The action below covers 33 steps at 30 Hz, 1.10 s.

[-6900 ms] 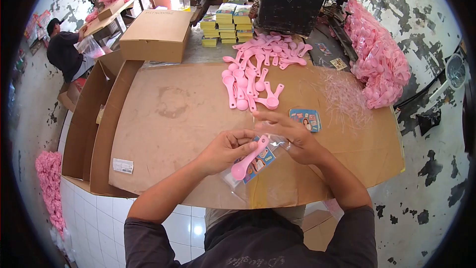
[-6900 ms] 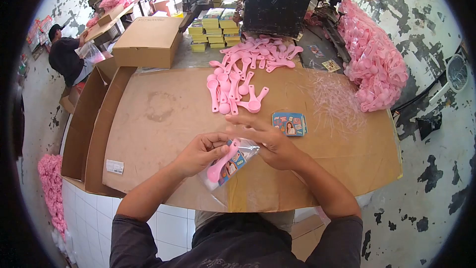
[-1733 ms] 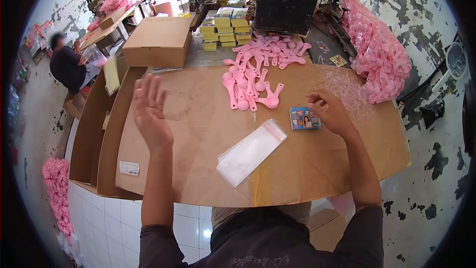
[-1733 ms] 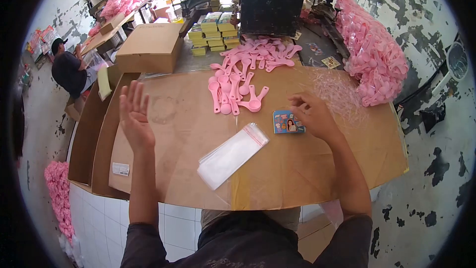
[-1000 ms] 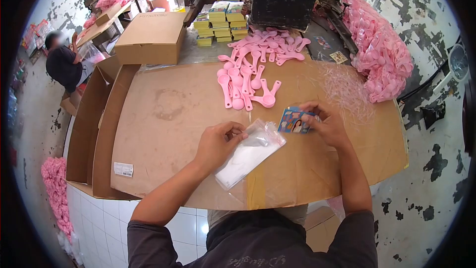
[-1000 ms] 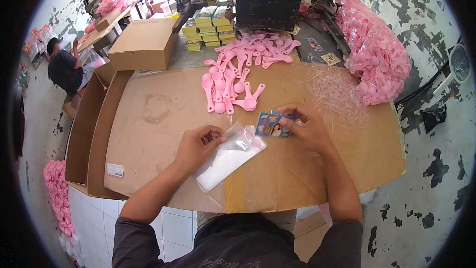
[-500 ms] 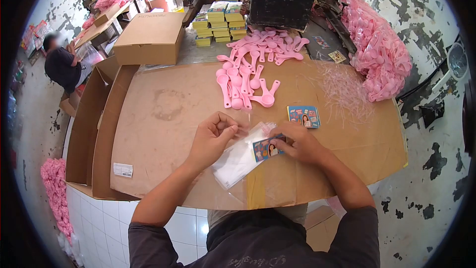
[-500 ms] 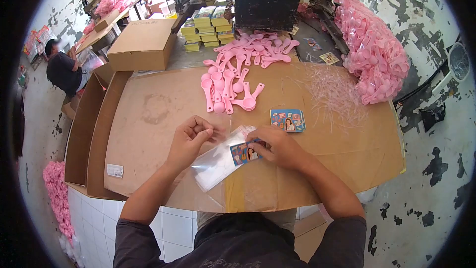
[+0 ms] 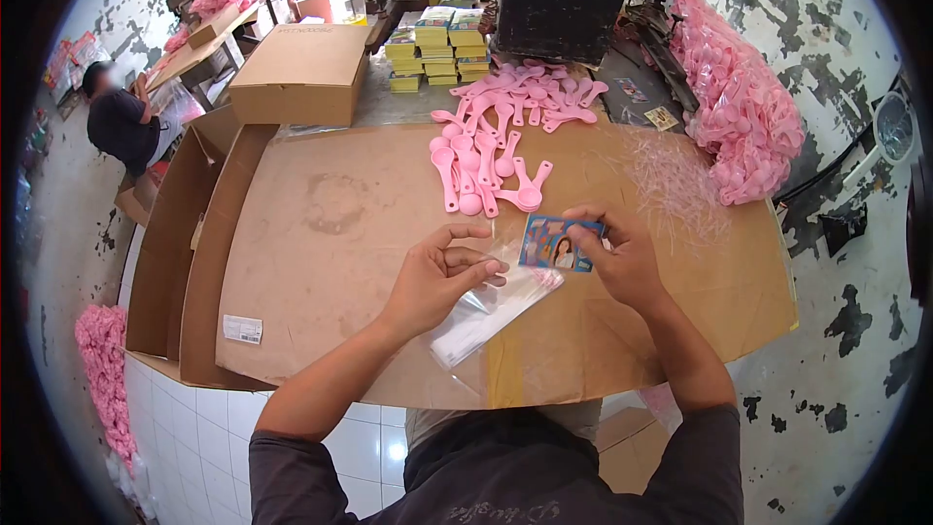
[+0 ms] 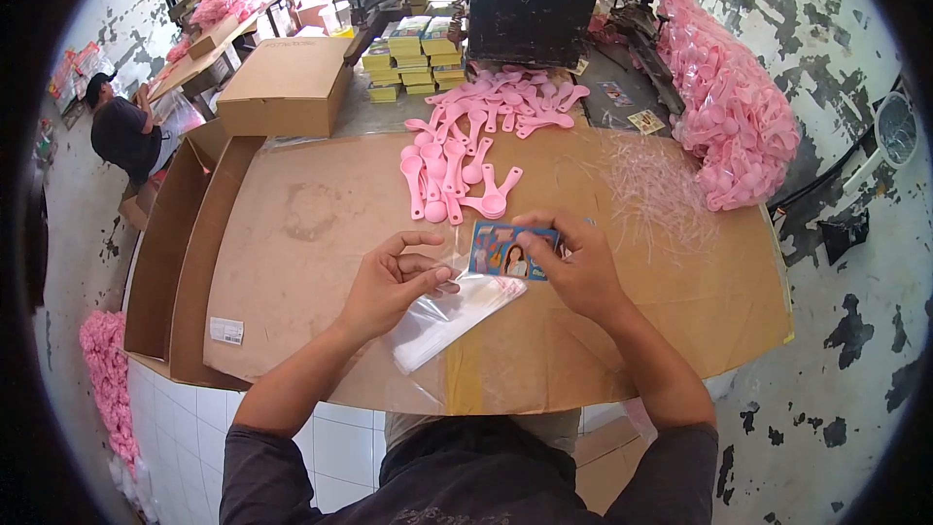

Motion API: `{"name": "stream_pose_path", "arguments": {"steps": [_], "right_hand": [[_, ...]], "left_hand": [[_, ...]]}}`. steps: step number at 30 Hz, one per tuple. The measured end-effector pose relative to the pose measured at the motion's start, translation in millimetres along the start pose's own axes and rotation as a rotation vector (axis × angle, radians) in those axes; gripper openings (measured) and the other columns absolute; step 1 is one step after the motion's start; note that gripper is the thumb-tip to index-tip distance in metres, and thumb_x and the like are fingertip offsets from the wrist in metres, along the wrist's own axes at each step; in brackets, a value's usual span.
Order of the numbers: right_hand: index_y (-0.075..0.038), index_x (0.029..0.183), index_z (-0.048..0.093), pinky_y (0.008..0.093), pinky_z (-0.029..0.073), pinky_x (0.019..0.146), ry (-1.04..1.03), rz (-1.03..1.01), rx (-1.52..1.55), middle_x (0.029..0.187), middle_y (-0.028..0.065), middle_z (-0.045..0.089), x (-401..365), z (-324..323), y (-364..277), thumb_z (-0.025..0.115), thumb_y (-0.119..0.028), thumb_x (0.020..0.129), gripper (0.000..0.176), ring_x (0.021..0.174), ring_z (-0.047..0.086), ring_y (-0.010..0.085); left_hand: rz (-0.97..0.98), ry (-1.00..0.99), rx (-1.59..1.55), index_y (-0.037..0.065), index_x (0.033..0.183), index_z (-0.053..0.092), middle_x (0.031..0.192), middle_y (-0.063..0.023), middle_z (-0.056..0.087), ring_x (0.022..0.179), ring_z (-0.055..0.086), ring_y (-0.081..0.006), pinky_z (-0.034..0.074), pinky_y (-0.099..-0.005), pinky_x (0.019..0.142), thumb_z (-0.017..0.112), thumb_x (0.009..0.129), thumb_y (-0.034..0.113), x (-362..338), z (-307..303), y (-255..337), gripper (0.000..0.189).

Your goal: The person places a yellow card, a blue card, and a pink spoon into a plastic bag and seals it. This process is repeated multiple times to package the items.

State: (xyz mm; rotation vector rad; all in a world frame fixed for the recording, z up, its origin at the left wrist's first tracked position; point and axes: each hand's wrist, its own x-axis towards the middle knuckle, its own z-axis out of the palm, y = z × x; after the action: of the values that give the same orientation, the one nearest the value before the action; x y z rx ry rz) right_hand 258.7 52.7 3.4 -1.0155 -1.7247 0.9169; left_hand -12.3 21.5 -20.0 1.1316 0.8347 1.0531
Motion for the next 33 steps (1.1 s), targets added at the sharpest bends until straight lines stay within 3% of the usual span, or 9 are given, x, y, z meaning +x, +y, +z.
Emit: {"name": "stream_pose_path", "arguments": {"steps": [3, 6, 12, 15, 18, 21, 24, 27, 33], "right_hand": [[-0.003, 0.116, 0.069, 0.0278, 0.048, 0.065, -0.169, -0.358, -0.358, 0.095, 0.0070, 0.070, 6.4, -3.5, -7.8, 0.074, -0.007, 0.091, 0.025, 0.076, 0.062, 0.0121], [-0.005, 0.115, 0.070, 0.0292, 0.046, 0.062, -0.256, -0.323, -0.318, 0.090, 0.0083, 0.070, 6.4, 7.4, -16.1, 0.077, -0.007, 0.087, 0.028, 0.070, 0.061, 0.0154], [-0.002, 0.114, 0.072, 0.0282, 0.048, 0.060, -0.044, -0.015, 0.014, 0.085, 0.0058, 0.071, 0.0, 35.4, -23.7, 0.079, -0.012, 0.088, 0.029, 0.065, 0.062, 0.0145], [0.000, 0.110, 0.072, 0.0289, 0.050, 0.067, -0.049, -0.041, 0.005, 0.092, 0.0088, 0.071, 1.4, 35.3, -8.8, 0.077, -0.012, 0.090, 0.024, 0.075, 0.065, 0.0165], [0.002, 0.102, 0.072, 0.0322, 0.051, 0.077, -0.283, -0.293, -0.113, 0.100, 0.0124, 0.068, 5.9, 35.0, -13.5, 0.070, -0.018, 0.096, 0.021, 0.090, 0.065, 0.0191], [0.002, 0.097, 0.073, 0.0390, 0.050, 0.087, -0.369, -0.092, -0.034, 0.106, 0.0157, 0.065, 27.5, 26.6, -2.7, 0.062, -0.025, 0.099, 0.029, 0.101, 0.063, 0.0263], [-0.001, 0.103, 0.073, 0.0432, 0.049, 0.090, -0.138, -0.146, -0.690, 0.107, 0.0163, 0.066, 72.5, 18.0, 18.4, 0.058, -0.030, 0.099, 0.033, 0.102, 0.063, 0.0328], [-0.005, 0.109, 0.072, 0.0461, 0.048, 0.093, -0.043, -0.251, -0.780, 0.105, 0.0173, 0.068, 98.5, 24.0, 52.7, 0.064, -0.030, 0.093, 0.032, 0.101, 0.063, 0.0375], [-0.002, 0.122, 0.069, 0.0402, 0.053, 0.083, -0.169, 0.078, -0.471, 0.088, 0.0103, 0.071, 109.0, 34.1, 44.2, 0.075, -0.022, 0.083, 0.044, 0.088, 0.067, 0.0253]], "left_hand": [[0.034, -0.027, 0.062, -0.001, 0.135, 0.050, 0.102, -0.0146, 0.077, 0.094, 0.075, -0.0185, 0.058, -0.0284, 0.079, 0.071, 0.097, 0.007, -3.5, 4.9, 1.7, 0.044], [0.120, -0.104, 0.240, 0.000, 0.138, 0.049, 0.103, -0.0137, 0.076, 0.095, 0.073, -0.0164, 0.058, -0.0280, 0.080, 0.070, 0.098, 0.006, -7.4, 4.5, -3.9, 0.046], [0.099, -0.059, 0.229, 0.000, 0.141, 0.048, 0.105, -0.0133, 0.074, 0.094, 0.072, -0.0145, 0.058, -0.0255, 0.078, 0.067, 0.098, 0.003, -10.1, 8.6, 1.5, 0.047], [0.136, 0.012, 0.130, 0.001, 0.141, 0.048, 0.104, -0.0126, 0.074, 0.092, 0.072, -0.0131, 0.057, -0.0244, 0.074, 0.067, 0.099, 0.003, -6.7, 7.1, -4.3, 0.046], [0.106, 0.003, 0.149, 0.001, 0.141, 0.049, 0.103, -0.0114, 0.074, 0.089, 0.071, -0.0109, 0.056, -0.0233, 0.072, 0.066, 0.099, 0.004, -9.8, 8.7, 1.8, 0.045], [0.085, 0.005, 0.144, 0.001, 0.141, 0.050, 0.102, -0.0099, 0.073, 0.087, 0.070, -0.0091, 0.055, -0.0220, 0.071, 0.064, 0.100, 0.004, -9.6, 8.9, 2.9, 0.043], [0.049, 0.027, 0.099, 0.001, 0.141, 0.051, 0.100, -0.0090, 0.073, 0.087, 0.069, -0.0084, 0.055, -0.0214, 0.072, 0.063, 0.101, 0.005, -7.7, 9.2, 3.6, 0.041], [0.040, 0.008, 0.100, 0.001, 0.140, 0.051, 0.099, -0.0088, 0.073, 0.087, 0.069, -0.0083, 0.055, -0.0215, 0.073, 0.063, 0.102, 0.006, -4.4, 4.3, -1.7, 0.040], [0.079, 0.014, 0.075, 0.000, 0.140, 0.051, 0.101, -0.0098, 0.073, 0.088, 0.069, -0.0086, 0.055, -0.0218, 0.074, 0.061, 0.102, 0.004, -3.8, 1.9, -1.8, 0.039]]}}
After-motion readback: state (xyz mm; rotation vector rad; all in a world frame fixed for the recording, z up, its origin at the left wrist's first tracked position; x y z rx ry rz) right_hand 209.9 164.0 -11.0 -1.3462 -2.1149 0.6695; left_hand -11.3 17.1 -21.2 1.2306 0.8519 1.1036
